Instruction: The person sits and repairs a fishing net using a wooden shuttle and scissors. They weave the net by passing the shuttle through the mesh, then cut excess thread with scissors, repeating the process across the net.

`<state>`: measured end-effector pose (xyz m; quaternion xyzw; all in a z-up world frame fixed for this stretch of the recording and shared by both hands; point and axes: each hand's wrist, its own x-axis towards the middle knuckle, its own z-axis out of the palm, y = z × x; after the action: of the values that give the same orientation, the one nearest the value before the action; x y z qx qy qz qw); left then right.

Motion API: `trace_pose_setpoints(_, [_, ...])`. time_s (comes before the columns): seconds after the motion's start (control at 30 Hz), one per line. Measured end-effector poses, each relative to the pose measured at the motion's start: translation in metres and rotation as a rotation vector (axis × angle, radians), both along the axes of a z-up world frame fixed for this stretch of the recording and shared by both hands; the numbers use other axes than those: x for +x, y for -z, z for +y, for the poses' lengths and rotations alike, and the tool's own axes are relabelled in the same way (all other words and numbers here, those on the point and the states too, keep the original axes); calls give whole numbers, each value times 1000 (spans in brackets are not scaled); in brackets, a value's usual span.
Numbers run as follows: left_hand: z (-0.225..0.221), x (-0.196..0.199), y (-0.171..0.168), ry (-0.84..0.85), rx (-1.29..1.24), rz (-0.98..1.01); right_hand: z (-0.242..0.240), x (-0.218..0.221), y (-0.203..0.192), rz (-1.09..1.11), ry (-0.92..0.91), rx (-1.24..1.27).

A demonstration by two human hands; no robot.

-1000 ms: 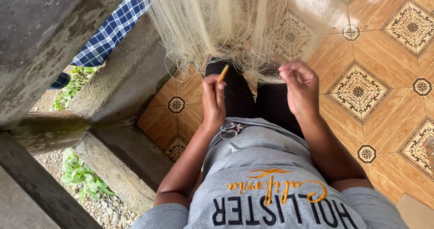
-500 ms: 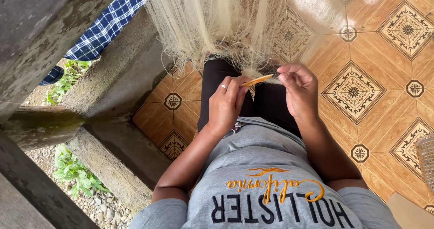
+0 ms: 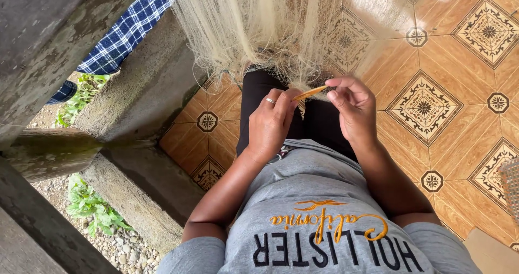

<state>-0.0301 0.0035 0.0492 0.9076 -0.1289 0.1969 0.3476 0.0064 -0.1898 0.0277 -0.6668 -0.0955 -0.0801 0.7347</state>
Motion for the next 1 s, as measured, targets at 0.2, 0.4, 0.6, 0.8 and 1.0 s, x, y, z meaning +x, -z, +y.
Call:
trace_pose_setpoints(0.2, [-1, 1, 0, -1, 7, 6, -2, -1, -1, 0, 1, -25])
trace_pose_setpoints(0.4, [-3, 2, -3, 5, 2, -3, -3, 0, 5, -3, -3, -8])
trace_pose_setpoints(0.6, [-4, 3, 0, 10, -8, -11, -3, 0, 8, 0, -8, -11])
trace_pose_setpoints(0.8, [-8, 6, -4, 15, -30, -36, -1, -5, 16, 20, 5, 21])
trace_pose_setpoints(1.0, [-12, 10, 0, 45, -62, -56, 3, -5, 16, 16, -18, 35])
